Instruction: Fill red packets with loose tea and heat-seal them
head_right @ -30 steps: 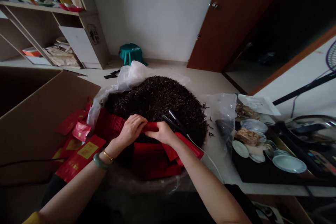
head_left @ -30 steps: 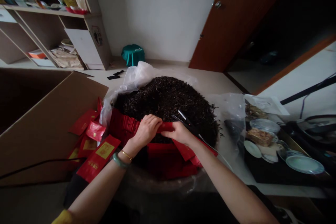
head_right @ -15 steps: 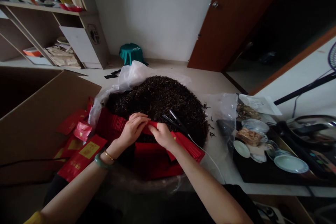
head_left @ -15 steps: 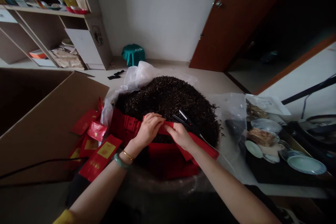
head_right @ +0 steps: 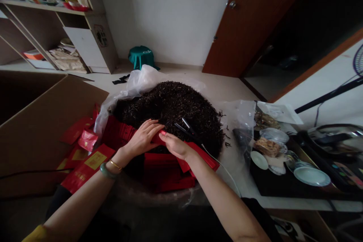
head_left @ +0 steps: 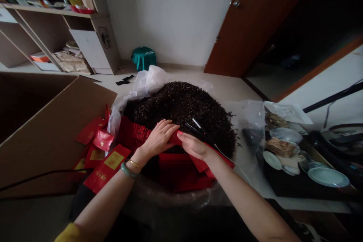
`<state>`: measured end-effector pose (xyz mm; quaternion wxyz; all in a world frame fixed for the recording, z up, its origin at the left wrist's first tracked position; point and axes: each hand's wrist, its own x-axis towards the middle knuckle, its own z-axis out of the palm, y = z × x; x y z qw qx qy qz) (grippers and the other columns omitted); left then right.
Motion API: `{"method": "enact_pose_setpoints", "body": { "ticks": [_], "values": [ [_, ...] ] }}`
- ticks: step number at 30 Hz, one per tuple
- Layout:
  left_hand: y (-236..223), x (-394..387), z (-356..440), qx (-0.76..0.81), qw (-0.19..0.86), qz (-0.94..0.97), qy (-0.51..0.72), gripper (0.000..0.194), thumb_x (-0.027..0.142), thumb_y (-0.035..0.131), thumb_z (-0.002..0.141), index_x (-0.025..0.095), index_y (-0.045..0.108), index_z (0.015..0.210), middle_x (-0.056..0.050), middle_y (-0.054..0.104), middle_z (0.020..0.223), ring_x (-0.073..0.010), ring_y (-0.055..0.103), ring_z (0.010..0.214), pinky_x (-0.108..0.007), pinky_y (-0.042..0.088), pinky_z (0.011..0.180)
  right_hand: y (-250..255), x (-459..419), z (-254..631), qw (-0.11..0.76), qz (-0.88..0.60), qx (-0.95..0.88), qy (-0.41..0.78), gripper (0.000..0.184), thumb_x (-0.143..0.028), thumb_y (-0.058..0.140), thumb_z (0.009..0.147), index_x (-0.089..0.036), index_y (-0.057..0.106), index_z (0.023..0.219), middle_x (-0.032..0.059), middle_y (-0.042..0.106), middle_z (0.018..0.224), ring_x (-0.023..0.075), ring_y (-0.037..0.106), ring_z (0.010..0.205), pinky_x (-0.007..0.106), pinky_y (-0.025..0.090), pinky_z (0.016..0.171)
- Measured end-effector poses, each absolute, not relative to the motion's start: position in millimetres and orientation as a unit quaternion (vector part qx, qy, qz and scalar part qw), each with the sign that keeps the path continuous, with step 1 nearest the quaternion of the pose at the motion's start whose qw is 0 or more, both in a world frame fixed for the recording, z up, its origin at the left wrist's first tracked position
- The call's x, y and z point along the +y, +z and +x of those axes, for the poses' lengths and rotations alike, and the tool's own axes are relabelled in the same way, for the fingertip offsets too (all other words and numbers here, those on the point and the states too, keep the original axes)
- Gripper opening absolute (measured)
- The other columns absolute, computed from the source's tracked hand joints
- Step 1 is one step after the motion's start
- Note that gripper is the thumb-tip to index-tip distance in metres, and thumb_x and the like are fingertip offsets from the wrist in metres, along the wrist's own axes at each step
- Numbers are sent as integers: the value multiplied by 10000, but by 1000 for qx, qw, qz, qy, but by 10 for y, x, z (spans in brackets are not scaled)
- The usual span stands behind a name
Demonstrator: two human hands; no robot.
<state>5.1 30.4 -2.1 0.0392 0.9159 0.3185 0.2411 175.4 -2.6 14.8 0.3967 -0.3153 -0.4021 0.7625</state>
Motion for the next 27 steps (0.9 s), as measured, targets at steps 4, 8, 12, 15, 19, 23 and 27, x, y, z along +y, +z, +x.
{"method": "enact_pose_setpoints", "body": {
  "ticks": [4, 8, 12, 15, 19, 23, 27],
  "values": [
    [-25, 253, 89, 362, 21, 910, 203, 545, 336, 656, 757, 177, 511, 1258, -129, 609, 1224, -306, 492, 1151, -437, 383, 913, 51, -29, 1723, 388, -329, -417, 753, 378, -498, 634, 771, -184, 655, 981, 36, 688, 1074, 206, 540, 1159, 411, 321, 1070],
    [-33, 229, 110, 375, 14, 907, 190, 537, 287, 659, 744, 174, 514, 1249, -127, 597, 1256, -277, 536, 1102, -397, 399, 855, -48, 1, 1734, 387, -343, -427, 741, 370, -483, 579, 821, -186, 642, 1032, 36, 675, 1107, 194, 501, 1208, 410, 289, 1095],
    [-99, 253, 120, 384, 17, 904, 188, 486, 246, 641, 754, 182, 526, 1221, -111, 616, 1234, -262, 581, 1067, -389, 441, 833, -74, 47, 1736, 396, -321, -408, 758, 378, -470, 529, 852, -166, 635, 1050, 56, 673, 1116, 199, 475, 1233, 416, 271, 1108],
    [-166, 278, 123, 386, 30, 899, 203, 445, 197, 624, 753, 171, 541, 1189, -114, 623, 1215, -256, 575, 1106, -381, 471, 871, -32, 67, 1738, 406, -311, -390, 765, 358, -435, 523, 858, -158, 628, 1058, 64, 673, 1118, 206, 476, 1231, 422, 260, 1113],
    [-234, 311, 111, 363, 41, 902, 231, 493, 140, 619, 731, 148, 520, 1213, -130, 583, 1261, -254, 537, 1172, -398, 448, 988, 11, 79, 1748, 417, -308, -375, 769, 351, -424, 504, 864, -153, 631, 1048, 73, 684, 1092, 216, 496, 1211, 430, 271, 1104],
    [-269, 324, 104, 352, 61, 905, 230, 545, 87, 590, 713, 159, 493, 1244, -123, 582, 1251, -247, 527, 1182, -423, 431, 1028, -36, 95, 1755, 418, -341, -356, 763, 310, -413, 554, 825, -156, 661, 961, 65, 711, 1010, 217, 544, 1150, 420, 330, 1061],
    [-283, 321, 124, 360, 79, 902, 224, 552, 49, 569, 686, 131, 504, 1228, -138, 586, 1245, -257, 530, 1181, -432, 443, 1020, -55, 95, 1769, 424, -384, -362, 736, 270, -404, 651, 738, -143, 675, 805, 71, 729, 858, 225, 618, 1020, 397, 414, 971]
  ]
}}
